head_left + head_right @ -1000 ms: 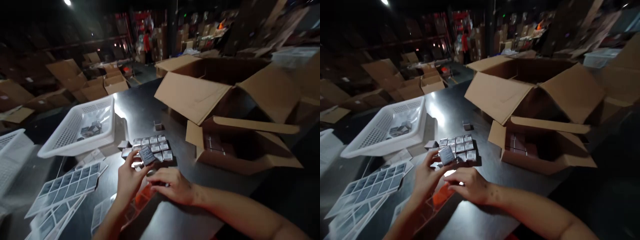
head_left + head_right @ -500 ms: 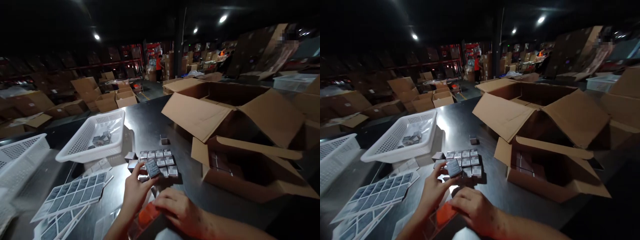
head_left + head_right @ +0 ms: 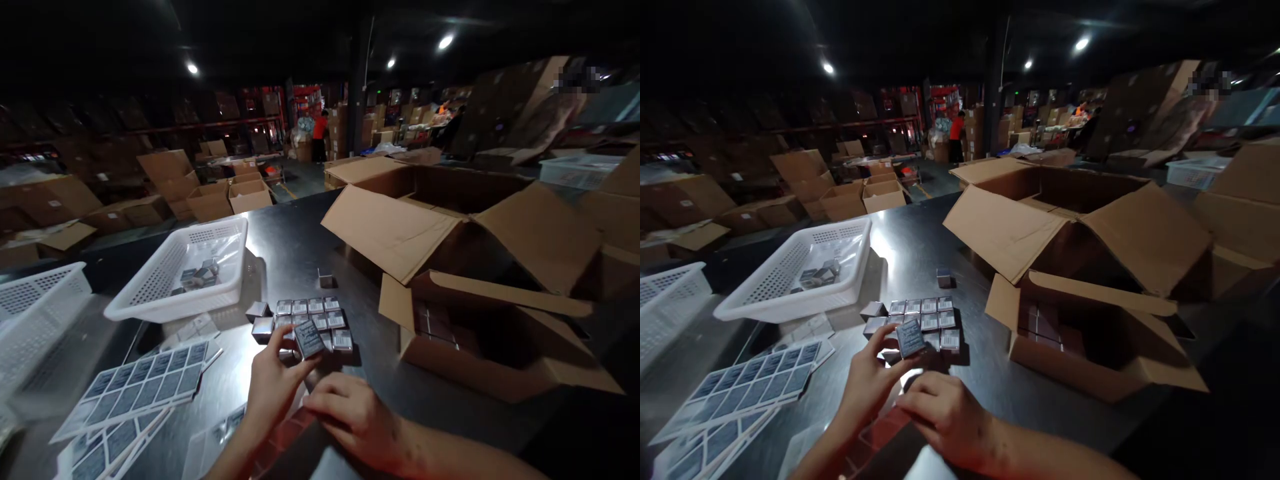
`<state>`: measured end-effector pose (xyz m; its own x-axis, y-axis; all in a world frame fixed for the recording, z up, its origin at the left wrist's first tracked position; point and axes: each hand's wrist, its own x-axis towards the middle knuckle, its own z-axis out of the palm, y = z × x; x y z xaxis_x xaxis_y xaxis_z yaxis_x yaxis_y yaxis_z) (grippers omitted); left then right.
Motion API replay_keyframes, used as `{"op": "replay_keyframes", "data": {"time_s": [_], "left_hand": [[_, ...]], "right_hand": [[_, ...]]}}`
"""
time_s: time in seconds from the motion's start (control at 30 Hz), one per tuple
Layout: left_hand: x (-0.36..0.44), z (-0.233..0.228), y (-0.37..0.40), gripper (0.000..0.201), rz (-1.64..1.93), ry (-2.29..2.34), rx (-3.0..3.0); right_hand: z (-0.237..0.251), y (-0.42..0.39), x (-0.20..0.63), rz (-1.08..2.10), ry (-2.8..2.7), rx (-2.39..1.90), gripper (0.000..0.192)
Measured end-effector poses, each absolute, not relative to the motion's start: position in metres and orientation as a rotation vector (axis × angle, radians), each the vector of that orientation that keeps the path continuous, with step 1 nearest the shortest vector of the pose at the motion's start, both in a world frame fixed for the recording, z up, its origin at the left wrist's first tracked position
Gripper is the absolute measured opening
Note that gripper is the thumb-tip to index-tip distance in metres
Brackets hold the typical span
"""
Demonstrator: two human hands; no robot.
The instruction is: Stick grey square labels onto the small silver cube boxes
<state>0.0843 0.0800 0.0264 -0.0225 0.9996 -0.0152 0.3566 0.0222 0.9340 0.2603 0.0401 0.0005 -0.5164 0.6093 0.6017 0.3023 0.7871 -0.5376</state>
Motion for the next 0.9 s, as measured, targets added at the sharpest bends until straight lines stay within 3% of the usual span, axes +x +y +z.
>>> {"op": "replay_keyframes", "data": {"time_s": [0.4, 0.57, 0.73, 0.9], "left_hand": [[0.079, 0.028, 0.082, 0.06, 1.071, 1.534, 1.448], [0.074, 0.029, 0.085, 0.05, 1.251, 1.63, 1.559], [0.072, 0.035, 0.087, 0.051, 1.302, 1.558, 1.489], [0.08, 0.036, 0.082, 0.05, 1.286, 1.184, 1.205]], "right_hand": [[0.006, 0.041, 0.256, 0.072, -2.072, -0.488, 0.022], [0.02, 0.042, 0.26, 0.309, -2.051, -0.219, 0.033], [0.035, 0.047, 0.276, 0.551, -1.746, -0.288, 0.011], [0.036, 0.066, 0.288, 0.602, -1.215, -0.529, 0.009]]}}
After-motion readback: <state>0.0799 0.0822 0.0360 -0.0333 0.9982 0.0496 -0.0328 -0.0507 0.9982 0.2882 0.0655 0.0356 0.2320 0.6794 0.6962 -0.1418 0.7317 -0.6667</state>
